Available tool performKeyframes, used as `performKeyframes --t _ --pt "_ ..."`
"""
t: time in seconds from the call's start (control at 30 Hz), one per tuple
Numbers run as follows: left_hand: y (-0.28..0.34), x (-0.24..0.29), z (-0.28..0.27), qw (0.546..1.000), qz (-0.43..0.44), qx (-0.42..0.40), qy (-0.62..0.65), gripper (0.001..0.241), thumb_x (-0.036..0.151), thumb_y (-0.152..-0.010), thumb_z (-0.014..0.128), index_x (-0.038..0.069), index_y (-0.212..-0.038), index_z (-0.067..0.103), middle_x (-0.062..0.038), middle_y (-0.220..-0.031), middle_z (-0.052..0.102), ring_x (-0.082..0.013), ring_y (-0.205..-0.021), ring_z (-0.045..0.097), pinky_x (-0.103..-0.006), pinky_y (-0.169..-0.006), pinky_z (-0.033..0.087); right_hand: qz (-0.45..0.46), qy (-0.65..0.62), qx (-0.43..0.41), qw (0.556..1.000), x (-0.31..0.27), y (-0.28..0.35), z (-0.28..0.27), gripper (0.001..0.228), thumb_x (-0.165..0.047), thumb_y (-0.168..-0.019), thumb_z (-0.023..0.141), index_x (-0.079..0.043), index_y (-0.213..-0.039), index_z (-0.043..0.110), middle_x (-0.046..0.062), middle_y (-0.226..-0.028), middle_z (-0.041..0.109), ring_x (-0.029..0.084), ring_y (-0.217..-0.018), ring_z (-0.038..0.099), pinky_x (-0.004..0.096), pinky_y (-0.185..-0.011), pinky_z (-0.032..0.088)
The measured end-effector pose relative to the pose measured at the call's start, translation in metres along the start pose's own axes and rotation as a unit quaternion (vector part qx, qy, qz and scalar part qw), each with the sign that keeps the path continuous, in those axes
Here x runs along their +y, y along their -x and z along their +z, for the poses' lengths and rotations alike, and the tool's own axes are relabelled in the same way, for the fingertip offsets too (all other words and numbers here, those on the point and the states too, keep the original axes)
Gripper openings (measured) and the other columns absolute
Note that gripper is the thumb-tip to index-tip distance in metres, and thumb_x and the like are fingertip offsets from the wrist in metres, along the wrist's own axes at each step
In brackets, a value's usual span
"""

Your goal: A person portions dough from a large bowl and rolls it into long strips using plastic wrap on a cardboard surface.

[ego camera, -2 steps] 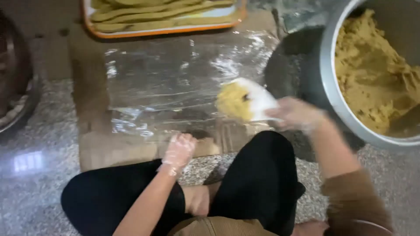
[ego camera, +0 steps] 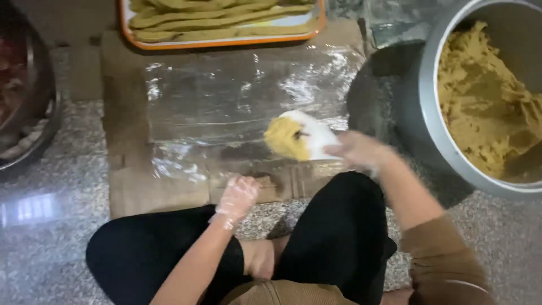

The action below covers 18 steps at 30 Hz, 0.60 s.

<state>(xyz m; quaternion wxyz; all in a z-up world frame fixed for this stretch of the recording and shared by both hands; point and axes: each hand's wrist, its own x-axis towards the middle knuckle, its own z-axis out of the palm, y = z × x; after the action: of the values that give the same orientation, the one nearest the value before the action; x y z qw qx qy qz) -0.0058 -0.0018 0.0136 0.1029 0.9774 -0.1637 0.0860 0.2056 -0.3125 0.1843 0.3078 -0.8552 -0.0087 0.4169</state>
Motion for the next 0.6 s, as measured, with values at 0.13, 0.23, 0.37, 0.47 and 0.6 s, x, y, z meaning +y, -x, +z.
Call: performKeyframes --t 0.13,0.23,0.37,0.47,0.6 --pt "-0.01 0.01 -0.037 0.996 0.004 0.084 -0.009 0.008 0.024 -0.086 0.067 0.018 -0.087 0.064 -0.006 -0.084 0.062 -0.0252 -0.084 0.067 -0.044 -0.088 0.049 -0.066 0.405 0.042 0.911 -0.097 0.039 0.053 0.066 -0.073 -0.095 0.045 -0.014 -0.1 0.075 0.014 -0.091 0.078 0.034 -0.092 0.077 0.047 -0.081 0.061" --pt "-0.008 0.009 -0.031 0.997 -0.013 0.065 0.027 0.014 0.028 -0.084 0.066 0.02 -0.075 0.058 -0.003 -0.073 0.057 -0.0229 -0.075 0.064 -0.0415 -0.085 0.049 -0.28 0.581 0.208 0.735 0.013 -0.038 0.114 0.045 -0.017 -0.088 0.057 -0.004 -0.131 0.066 0.035 -0.105 0.071 0.054 -0.08 0.071 0.071 -0.062 0.052" --pt "0.003 0.008 -0.005 0.997 -0.042 -0.061 0.031 0.013 0.029 -0.087 0.062 0.021 -0.077 0.06 0.0 -0.075 0.061 -0.0219 -0.075 0.066 -0.0414 -0.082 0.05 -0.327 0.577 0.31 0.681 -0.011 0.002 0.098 0.019 -0.013 -0.085 0.058 -0.004 -0.095 0.071 0.017 -0.061 0.067 0.036 -0.05 0.064 0.047 -0.043 0.043" --pt "0.009 0.009 0.013 0.999 -0.031 -0.028 0.022 0.008 0.025 -0.083 0.06 0.019 -0.081 0.058 -0.004 -0.077 0.058 -0.0258 -0.078 0.062 -0.0468 -0.086 0.044 -0.037 0.42 0.069 0.904 -0.082 0.047 0.078 0.064 -0.055 -0.103 0.036 0.0 -0.103 0.069 0.027 -0.094 0.075 0.044 -0.094 0.075 0.054 -0.079 0.059" --pt "0.012 0.011 0.017 0.997 -0.03 -0.068 0.012 0.013 0.03 -0.087 0.059 0.018 -0.085 0.058 -0.006 -0.081 0.055 -0.027 -0.08 0.058 -0.0467 -0.09 0.04 0.11 0.268 -0.043 0.956 -0.085 0.045 0.079 0.077 -0.078 -0.093 0.039 -0.022 -0.142 0.062 0.01 -0.139 0.066 0.033 -0.128 0.062 0.048 -0.105 0.052"
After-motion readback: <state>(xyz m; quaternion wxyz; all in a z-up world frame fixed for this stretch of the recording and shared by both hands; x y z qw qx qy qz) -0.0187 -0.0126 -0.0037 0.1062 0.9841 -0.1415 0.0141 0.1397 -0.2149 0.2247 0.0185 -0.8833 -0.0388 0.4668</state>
